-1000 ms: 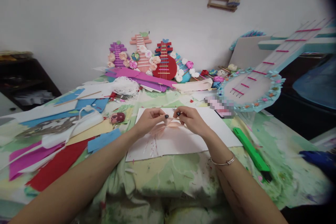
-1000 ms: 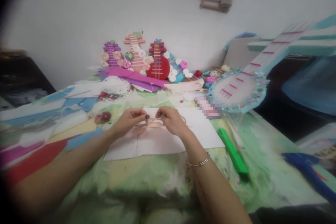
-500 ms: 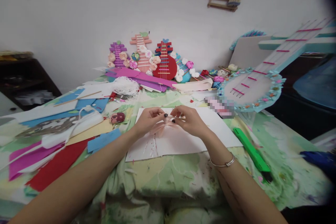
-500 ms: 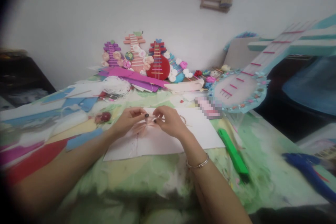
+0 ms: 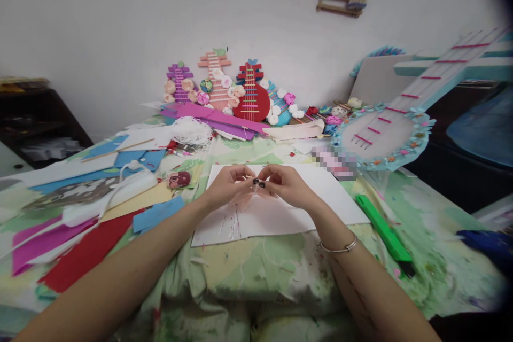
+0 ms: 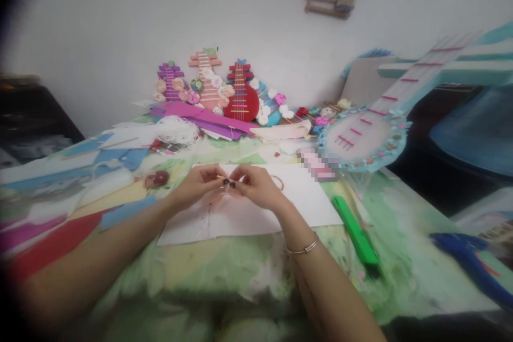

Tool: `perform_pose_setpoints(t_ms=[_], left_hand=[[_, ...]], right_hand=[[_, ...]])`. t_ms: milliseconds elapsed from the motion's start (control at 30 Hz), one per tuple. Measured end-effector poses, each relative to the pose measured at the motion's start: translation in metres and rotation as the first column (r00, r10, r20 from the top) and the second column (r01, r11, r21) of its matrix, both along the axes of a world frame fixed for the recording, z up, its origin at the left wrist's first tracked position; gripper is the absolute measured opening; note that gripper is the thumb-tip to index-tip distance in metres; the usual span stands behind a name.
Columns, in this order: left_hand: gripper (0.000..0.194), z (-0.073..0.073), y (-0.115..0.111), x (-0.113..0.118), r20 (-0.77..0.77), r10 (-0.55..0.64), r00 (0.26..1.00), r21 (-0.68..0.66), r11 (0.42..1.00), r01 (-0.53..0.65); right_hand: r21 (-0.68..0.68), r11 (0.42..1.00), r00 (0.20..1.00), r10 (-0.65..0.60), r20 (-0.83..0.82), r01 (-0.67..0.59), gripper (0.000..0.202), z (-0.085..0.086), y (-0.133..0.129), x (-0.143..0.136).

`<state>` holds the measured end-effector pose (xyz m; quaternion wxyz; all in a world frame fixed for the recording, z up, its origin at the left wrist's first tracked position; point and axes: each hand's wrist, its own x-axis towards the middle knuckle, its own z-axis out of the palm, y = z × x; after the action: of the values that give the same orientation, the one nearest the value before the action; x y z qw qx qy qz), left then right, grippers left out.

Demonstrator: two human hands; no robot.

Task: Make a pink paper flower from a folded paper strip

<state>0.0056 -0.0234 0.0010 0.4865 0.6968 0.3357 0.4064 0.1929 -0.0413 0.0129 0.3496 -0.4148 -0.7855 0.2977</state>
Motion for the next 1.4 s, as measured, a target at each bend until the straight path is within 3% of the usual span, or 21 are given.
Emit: perform_pose_setpoints(t_ms=[500,767,1400], left_hand=[[0.02,0.0033,-0.0019,-0.0012,-0.043,-0.01,0.999,0.099,0.995,0.014],[0.022,0.0018,-0.0008,-0.0005,0.014,-0.068,0.998,0.052,0.996,0.067],[0.022,-0.0004,-0.0002,-0.0016,0.04,-0.041,0.998,0.042,0.998,0.04]], right_hand=[[-0.068,0.997,0.995,0.03,-0.092,-0.037,0.018,-0.0002,0.0004,-0.0009],[-0.05,0.999,0.996,0.018,-0.083,-0.022,0.011,0.0019,0.0002,0.0007],[-0.008,1.0,0.999,0.018,-0.031,-0.019,0.012,-0.0008,0.0007,0.0]])
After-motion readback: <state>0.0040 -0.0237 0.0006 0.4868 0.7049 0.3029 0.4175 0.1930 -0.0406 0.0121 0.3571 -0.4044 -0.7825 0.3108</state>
